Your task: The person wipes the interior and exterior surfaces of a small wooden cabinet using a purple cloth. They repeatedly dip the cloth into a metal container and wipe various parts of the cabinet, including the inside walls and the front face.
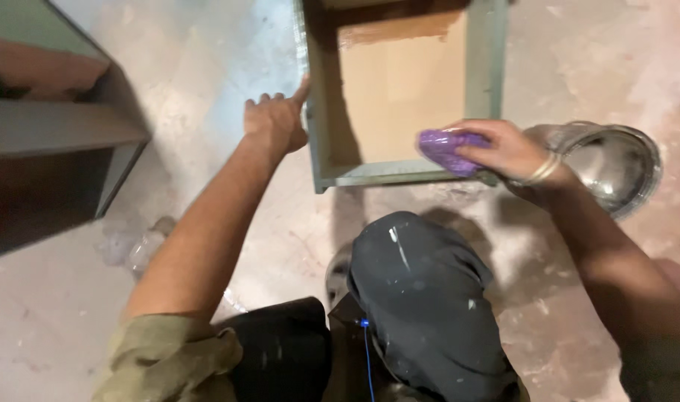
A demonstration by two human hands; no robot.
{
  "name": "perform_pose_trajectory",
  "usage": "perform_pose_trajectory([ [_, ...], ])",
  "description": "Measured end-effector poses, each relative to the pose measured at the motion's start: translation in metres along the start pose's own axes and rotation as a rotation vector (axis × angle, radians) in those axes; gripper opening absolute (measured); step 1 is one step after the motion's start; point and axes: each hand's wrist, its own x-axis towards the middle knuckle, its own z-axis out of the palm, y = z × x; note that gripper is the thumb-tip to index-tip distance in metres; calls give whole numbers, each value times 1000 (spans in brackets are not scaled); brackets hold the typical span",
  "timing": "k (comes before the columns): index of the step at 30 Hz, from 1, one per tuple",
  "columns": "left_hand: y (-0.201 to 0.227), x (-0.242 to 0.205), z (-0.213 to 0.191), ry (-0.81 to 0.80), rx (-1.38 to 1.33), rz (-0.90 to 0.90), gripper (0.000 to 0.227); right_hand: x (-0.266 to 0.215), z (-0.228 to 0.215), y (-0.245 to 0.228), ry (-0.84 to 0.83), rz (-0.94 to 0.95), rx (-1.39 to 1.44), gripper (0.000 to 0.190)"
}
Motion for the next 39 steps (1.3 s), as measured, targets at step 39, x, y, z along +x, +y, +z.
perform_pose_trajectory([
  [39,8,10,53,658,-104,74,69,104,82,-47,-636,-47,-939,32],
])
